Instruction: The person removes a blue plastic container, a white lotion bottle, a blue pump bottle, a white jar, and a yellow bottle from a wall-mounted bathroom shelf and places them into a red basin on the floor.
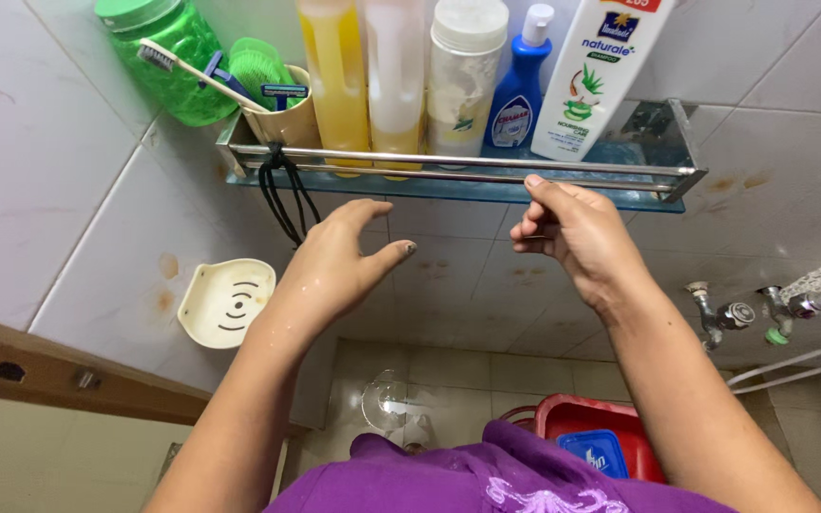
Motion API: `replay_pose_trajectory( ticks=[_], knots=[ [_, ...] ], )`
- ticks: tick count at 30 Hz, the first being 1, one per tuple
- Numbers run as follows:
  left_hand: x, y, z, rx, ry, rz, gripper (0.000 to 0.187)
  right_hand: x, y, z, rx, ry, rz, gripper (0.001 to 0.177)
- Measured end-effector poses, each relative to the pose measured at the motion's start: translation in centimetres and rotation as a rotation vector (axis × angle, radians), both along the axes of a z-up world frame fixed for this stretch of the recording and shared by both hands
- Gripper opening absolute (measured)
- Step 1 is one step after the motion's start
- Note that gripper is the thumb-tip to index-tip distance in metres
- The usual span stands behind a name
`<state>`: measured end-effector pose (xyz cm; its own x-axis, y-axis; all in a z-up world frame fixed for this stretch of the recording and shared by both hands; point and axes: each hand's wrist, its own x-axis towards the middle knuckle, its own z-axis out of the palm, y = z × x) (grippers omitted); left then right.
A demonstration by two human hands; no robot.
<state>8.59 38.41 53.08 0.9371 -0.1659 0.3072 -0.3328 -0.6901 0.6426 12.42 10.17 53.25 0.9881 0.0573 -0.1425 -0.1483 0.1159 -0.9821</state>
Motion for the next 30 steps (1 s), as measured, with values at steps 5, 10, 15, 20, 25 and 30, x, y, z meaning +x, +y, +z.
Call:
replay_pose_trajectory(
  ticks=[5,10,15,20,25,30],
  knots=[
    [1.3,-2.6,1.5,-0.082,0.059,-0.091,0.048,0.5,-1.2,0.9,-0.108,-0.037,-0.048,0.018],
    [3.3,-5.7,2.8,-0.162,0.065,-0.191,0.043,0.7,-2.5,1.6,-0.144,-0.059,-0.106,0.019],
    [5.9,-8.1,2.8,-0.185,-0.065,-0.291,0.041,1.9,-4.8,2.1,-0.147,-0.122,-0.174,0.018],
    [8.8,-9.9,3.0,-0.105,-0.041,-0.314,0.042,3.8,-6.7,1.8,-0.182,-0.233,-0.238,0.021],
    [11.1,-12.0,3.3,-0.069,-0.039,-0.242,0.054,6.7,-7.7,1.0,-0.230,-0.361,-0.291,0.043],
    [13.2,-14.8,2.9,-0.108,-0.062,-0.173,0.093,8.8,-8.0,0.4,-0.415,-0.375,-0.274,0.057]
  ],
)
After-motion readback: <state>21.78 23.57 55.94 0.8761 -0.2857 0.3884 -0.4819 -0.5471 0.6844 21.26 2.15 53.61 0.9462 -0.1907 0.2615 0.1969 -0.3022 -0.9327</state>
